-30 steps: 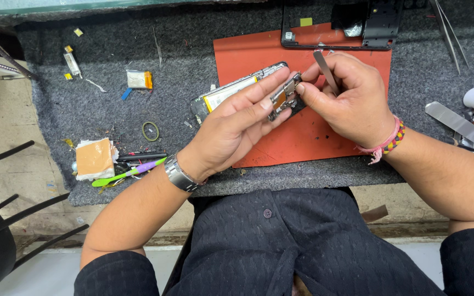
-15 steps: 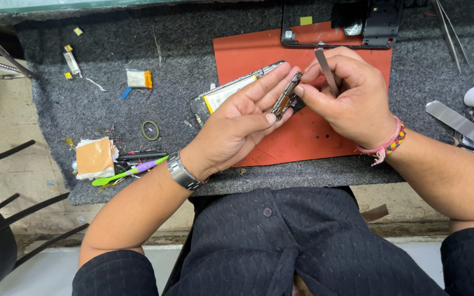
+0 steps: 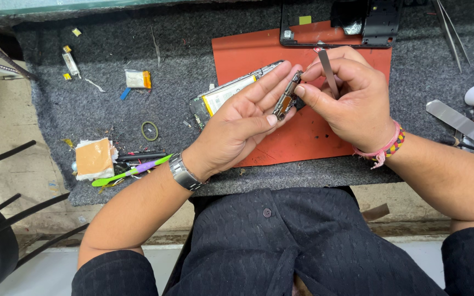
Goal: The person removes the SIM tray, then opens the smartphone by separating the back cover from the frame. They disconnect internal ribbon cables, lift out the motherboard, and remove the battery using a metal prying tool. The components are placed on the work mat.
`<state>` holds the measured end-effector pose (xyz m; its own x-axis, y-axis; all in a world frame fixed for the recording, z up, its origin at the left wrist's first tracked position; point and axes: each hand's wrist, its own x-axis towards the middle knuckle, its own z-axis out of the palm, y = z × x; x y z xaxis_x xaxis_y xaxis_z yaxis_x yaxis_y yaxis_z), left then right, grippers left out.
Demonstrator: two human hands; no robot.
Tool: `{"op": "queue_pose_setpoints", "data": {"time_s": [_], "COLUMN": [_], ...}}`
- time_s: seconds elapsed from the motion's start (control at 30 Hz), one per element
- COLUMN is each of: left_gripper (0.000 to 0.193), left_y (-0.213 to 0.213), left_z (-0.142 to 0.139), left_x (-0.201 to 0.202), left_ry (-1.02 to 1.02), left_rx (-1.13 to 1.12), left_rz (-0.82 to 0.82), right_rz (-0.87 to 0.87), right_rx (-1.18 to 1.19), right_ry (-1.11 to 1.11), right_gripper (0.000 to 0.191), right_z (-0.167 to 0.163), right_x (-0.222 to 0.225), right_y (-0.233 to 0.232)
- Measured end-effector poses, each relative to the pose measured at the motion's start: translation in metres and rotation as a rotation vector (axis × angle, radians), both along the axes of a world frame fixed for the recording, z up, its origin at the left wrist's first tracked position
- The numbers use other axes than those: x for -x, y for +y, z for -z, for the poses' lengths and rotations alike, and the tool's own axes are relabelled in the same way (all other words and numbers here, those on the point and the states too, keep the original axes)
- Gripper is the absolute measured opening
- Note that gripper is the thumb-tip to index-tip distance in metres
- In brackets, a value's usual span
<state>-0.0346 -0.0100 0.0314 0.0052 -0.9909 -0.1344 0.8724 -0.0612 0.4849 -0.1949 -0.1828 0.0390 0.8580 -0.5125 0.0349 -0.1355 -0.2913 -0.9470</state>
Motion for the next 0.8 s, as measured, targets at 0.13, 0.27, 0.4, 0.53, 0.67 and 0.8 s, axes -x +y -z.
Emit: {"op": "queue_pose_setpoints", "data": {"time_s": [0.13,0.27,0.4,0.53,0.67,0.8], "left_gripper": [0.077,0.076,0.074,0.074,0.075,0.076], "left_y": [0.0,0.002,0.003,0.003,0.003,0.003], "left_z": [0.001,0.004,0.007,0.009,0.01,0.01], "left_x": [0.001,0.003,0.007,0.008,0.007,0.007], "left_ry": [-0.046,-0.122,-0.267,-0.338,-0.355,-0.364], "left_rx": [0.019,0.038,0.094,0.113,0.11,0.095], "left_rz": [-0.004,-0.003,-0.037,-0.042,-0.032,-0.019], "right_rz": [0.029,0.035,0.037,0.024,-0.005,-0.037], "right_rx": [0.009,0.017,0.059,0.018,0.023,-0.037], "right_ry": [0.023,0.028,0.02,0.01,0.016,0.007], "right_gripper": [0.014,0.014,0.013,0.012,0.013,0.014], "right_z": [0.0,0.0,0.0,0.001,0.003,0.005], "right_x": [0.0,0.001,0.002,0.002,0.0,-0.001], "right_y": [0.002,0.002,0.003,0.001,-0.004,-0.008]}}
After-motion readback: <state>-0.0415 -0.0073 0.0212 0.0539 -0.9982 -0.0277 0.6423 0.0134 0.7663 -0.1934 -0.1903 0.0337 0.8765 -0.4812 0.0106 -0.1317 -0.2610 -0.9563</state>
